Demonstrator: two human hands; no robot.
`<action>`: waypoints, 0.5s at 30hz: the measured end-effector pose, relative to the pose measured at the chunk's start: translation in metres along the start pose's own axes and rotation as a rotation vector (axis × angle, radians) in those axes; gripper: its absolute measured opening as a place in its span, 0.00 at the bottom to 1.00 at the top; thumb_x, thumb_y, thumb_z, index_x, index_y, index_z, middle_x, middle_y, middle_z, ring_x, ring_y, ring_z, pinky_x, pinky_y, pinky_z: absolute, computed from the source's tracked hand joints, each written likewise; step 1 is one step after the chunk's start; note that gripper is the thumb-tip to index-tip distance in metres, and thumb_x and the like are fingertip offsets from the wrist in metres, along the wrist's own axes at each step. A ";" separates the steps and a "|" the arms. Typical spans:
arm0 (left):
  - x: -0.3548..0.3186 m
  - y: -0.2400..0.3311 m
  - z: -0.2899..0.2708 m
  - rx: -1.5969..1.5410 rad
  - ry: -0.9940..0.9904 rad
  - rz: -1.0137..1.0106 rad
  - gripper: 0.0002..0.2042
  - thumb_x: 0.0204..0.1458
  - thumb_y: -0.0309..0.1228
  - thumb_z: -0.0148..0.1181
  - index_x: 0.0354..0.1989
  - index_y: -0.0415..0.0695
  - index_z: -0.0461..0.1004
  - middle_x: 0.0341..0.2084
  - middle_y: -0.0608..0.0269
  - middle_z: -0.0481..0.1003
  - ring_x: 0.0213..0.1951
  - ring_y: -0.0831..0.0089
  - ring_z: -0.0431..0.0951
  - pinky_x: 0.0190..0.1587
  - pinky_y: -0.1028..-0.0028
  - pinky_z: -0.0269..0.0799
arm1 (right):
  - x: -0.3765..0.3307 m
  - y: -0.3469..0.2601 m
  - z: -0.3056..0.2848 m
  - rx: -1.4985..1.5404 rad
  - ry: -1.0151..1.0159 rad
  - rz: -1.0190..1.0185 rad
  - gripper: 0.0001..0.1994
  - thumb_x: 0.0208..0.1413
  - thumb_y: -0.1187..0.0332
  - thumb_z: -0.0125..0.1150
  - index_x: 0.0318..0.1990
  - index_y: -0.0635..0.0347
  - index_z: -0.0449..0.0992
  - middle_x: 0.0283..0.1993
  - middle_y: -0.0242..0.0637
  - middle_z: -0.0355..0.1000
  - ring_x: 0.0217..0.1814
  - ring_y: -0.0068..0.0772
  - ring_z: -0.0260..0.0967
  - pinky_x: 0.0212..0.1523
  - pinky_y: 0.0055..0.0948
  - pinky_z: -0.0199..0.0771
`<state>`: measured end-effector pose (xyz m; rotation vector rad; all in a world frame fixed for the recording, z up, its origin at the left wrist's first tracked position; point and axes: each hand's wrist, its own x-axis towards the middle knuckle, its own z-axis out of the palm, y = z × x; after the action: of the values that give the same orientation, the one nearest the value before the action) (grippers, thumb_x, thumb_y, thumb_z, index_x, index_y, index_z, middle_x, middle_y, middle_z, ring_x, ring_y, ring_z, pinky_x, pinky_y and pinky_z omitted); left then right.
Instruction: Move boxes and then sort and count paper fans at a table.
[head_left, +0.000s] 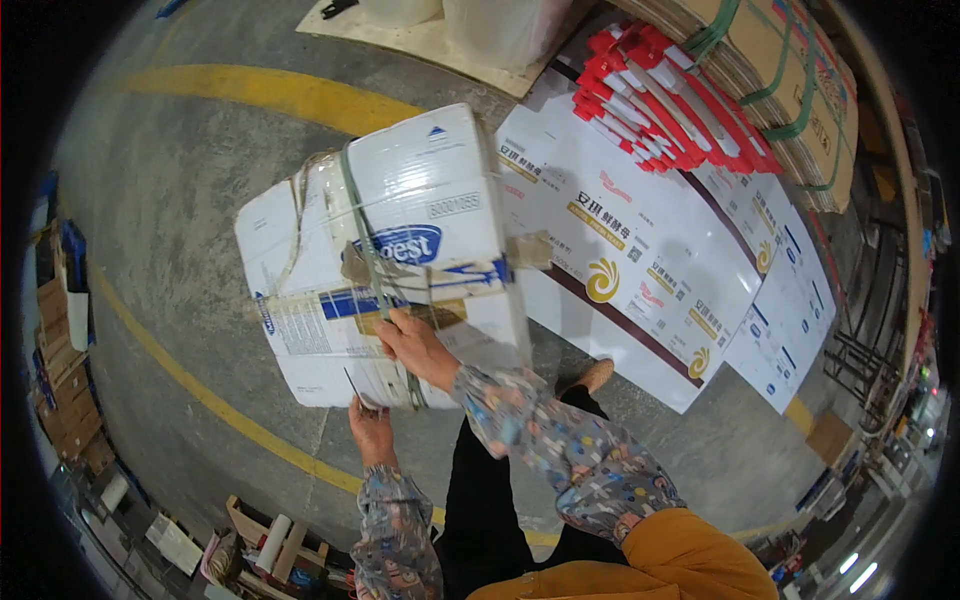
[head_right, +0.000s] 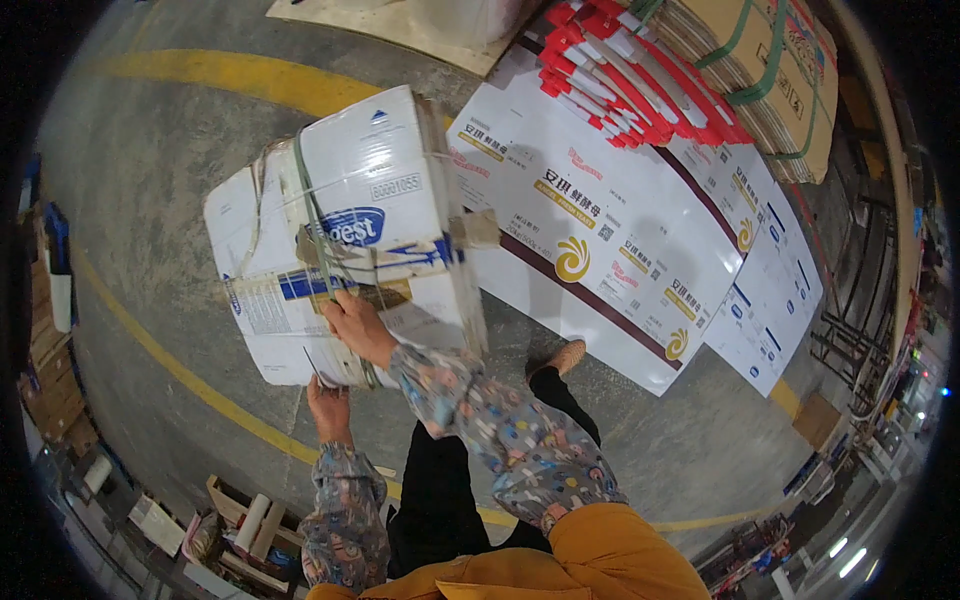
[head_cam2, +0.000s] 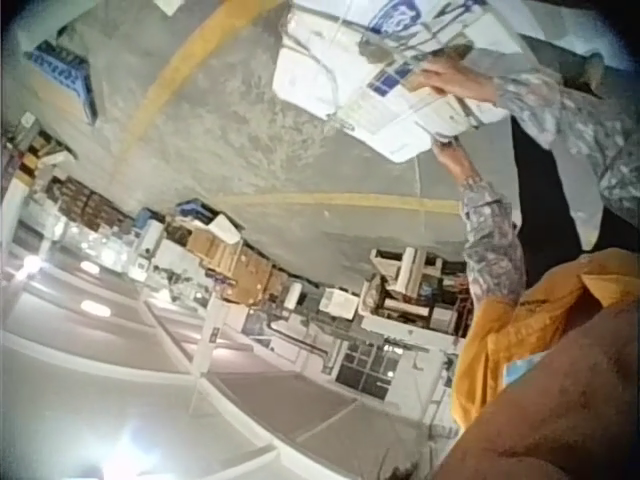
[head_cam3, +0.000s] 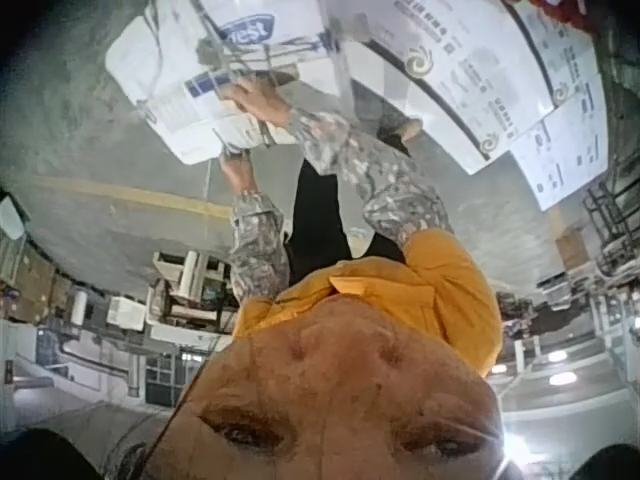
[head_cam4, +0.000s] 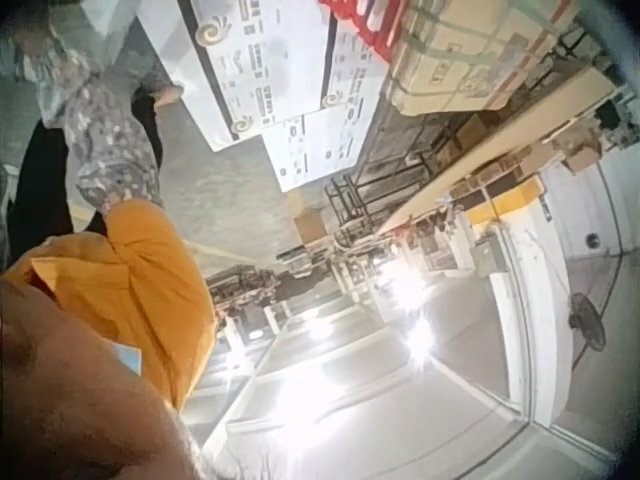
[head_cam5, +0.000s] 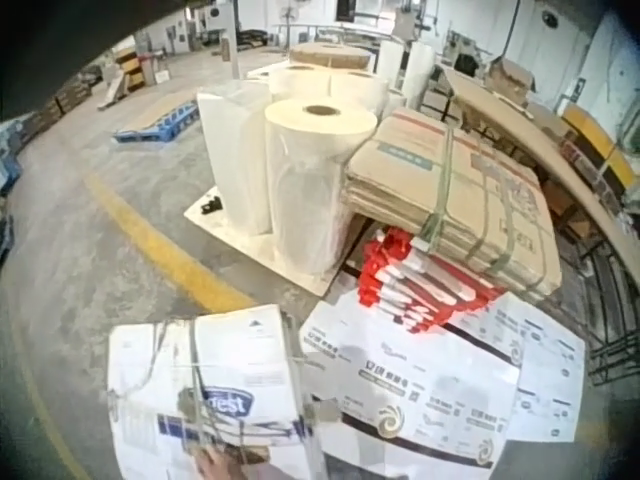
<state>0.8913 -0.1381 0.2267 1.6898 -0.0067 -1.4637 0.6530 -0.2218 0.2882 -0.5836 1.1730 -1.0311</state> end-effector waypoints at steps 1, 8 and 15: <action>0.011 -0.002 -0.001 0.183 -0.074 0.056 0.23 0.57 0.39 0.47 0.59 0.46 0.59 0.56 0.57 0.62 0.56 0.60 0.63 0.59 0.57 0.54 | 0.014 0.022 -0.002 -0.060 0.047 -0.013 0.14 0.60 0.60 0.48 0.31 0.64 0.66 0.23 0.35 0.64 0.25 0.28 0.62 0.28 0.31 0.63; 0.029 -0.037 0.052 0.733 -0.366 0.090 0.31 0.53 0.35 0.55 0.64 0.40 0.52 0.64 0.53 0.50 0.64 0.57 0.53 0.62 0.62 0.50 | -0.052 0.112 -0.039 -0.511 -0.011 0.063 0.14 0.59 0.63 0.47 0.27 0.64 0.61 0.21 0.46 0.61 0.25 0.47 0.65 0.28 0.41 0.61; 0.014 -0.053 0.054 1.449 -0.369 0.231 0.27 0.49 0.36 0.60 0.57 0.37 0.63 0.58 0.47 0.61 0.60 0.52 0.58 0.60 0.61 0.56 | -0.214 0.157 -0.122 -0.614 0.131 0.233 0.13 0.59 0.62 0.45 0.29 0.62 0.64 0.20 0.46 0.59 0.22 0.47 0.60 0.27 0.46 0.59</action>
<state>0.8254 -0.1449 0.1882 2.2424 -1.7523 -1.6228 0.5849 0.0537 0.2183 -0.8386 1.6459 -0.5041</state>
